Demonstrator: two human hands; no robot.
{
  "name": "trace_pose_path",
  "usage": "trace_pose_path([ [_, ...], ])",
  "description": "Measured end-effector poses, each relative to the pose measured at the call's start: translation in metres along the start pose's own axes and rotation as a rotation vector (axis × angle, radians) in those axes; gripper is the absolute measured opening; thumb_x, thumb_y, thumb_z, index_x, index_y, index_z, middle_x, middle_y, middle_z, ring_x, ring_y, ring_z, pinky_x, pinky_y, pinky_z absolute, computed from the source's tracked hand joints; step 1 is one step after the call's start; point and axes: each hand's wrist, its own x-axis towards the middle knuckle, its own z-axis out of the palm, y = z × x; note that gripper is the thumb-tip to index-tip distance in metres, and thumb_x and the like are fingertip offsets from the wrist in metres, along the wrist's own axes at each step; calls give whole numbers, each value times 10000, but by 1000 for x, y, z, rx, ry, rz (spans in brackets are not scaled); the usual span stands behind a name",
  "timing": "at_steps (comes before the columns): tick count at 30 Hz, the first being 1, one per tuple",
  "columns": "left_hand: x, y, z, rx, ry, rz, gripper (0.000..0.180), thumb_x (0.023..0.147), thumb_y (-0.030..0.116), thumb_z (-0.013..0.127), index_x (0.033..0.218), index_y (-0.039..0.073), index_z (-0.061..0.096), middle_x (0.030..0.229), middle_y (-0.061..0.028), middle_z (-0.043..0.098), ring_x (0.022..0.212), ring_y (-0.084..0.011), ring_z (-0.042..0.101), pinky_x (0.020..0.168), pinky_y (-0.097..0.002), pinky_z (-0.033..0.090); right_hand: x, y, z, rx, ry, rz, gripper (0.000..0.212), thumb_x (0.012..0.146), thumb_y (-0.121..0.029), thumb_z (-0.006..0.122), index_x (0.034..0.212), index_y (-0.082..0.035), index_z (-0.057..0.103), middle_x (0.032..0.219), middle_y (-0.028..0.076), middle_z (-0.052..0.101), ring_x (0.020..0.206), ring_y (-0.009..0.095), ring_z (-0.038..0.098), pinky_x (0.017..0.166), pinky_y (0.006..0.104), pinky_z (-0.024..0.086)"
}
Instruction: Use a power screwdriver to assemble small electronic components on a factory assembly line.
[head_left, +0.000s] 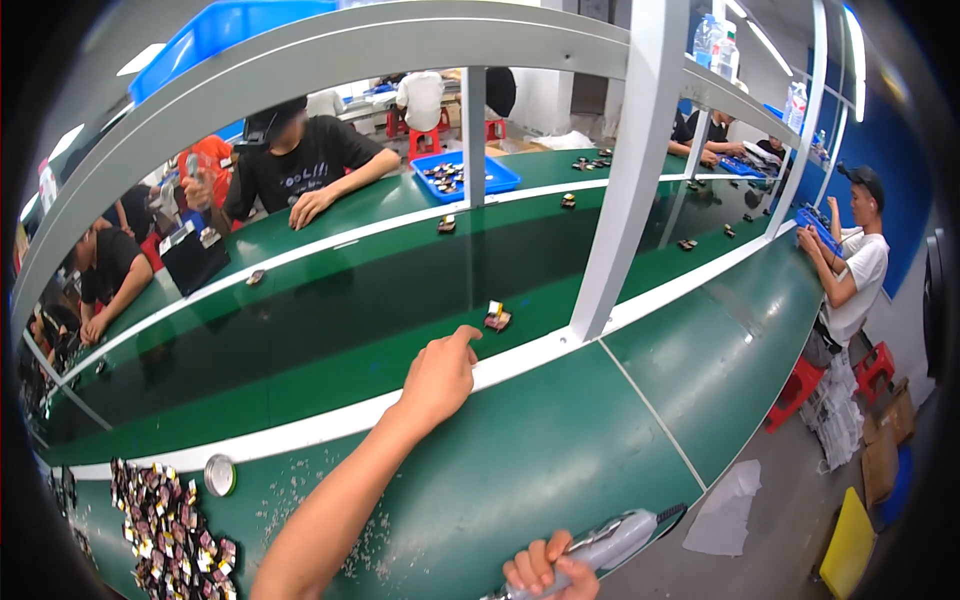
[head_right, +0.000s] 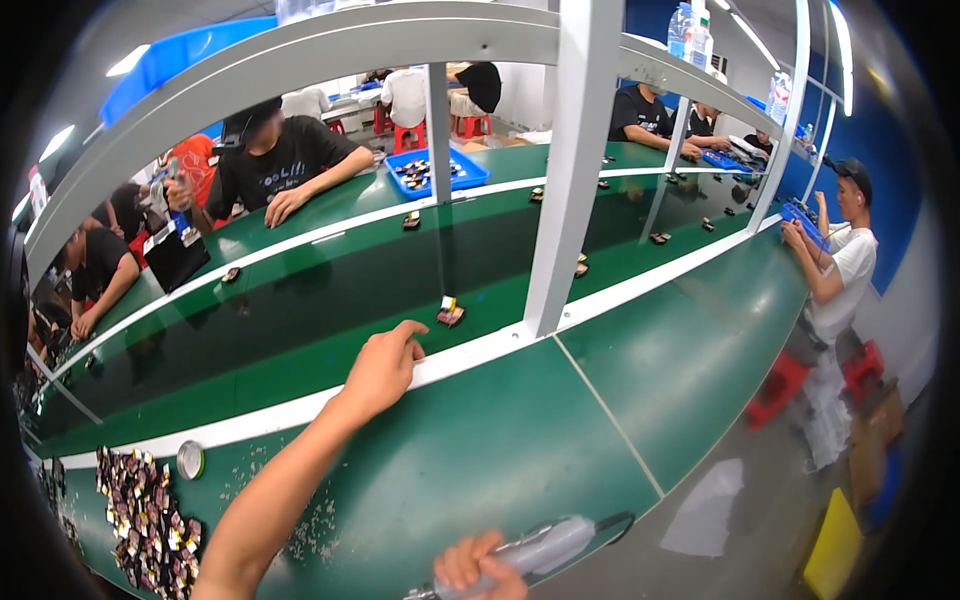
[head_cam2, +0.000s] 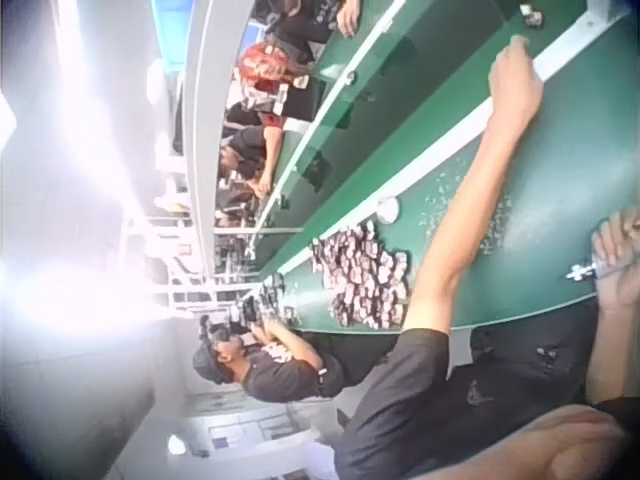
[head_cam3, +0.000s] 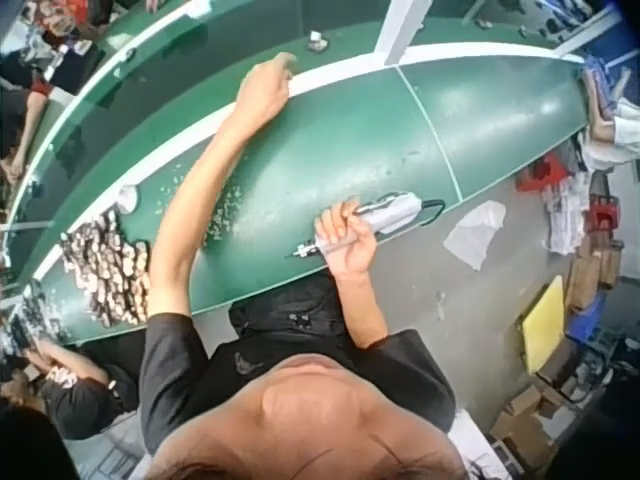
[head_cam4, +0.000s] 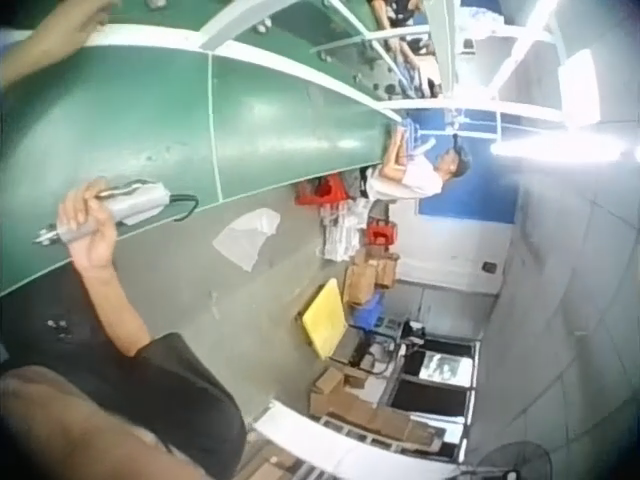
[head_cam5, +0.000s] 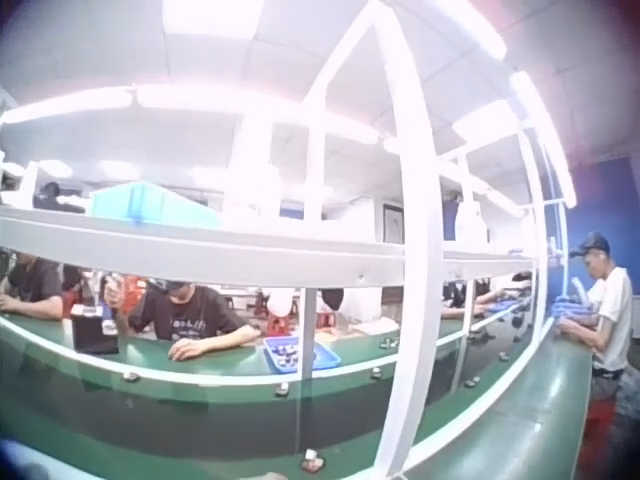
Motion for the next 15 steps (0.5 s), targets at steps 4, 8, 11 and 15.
trace_pose_path([
  [4,43,-2,32,17,-17,12,250,853,48,491,1082,-31,554,917,-194,638,866,-365,611,780,-442,484,0,-9,-4,55,-5,33,107,858,-139,579,881,-64,505,660,16,402,597,133,402,616,280,343],
  [8,51,22,42,311,-41,-3,306,845,127,555,1113,-21,528,971,-196,596,900,-369,593,787,-443,495,2,-17,-3,79,-47,55,102,877,-147,562,906,-66,508,672,21,406,604,138,408,627,282,355],
  [11,59,30,51,425,-50,-4,397,824,191,612,1147,-8,496,1000,-195,558,934,-375,578,799,-447,505,0,-21,-4,44,-28,40,87,890,-148,544,910,-71,511,676,27,408,605,138,406,634,279,362],
  [15,70,7,51,536,-65,60,485,789,192,663,1184,-16,471,1064,-200,533,1032,-350,537,778,-421,532,1,-16,-10,74,-34,71,89,900,-160,537,919,-75,519,676,30,421,606,141,407,612,275,359],
])
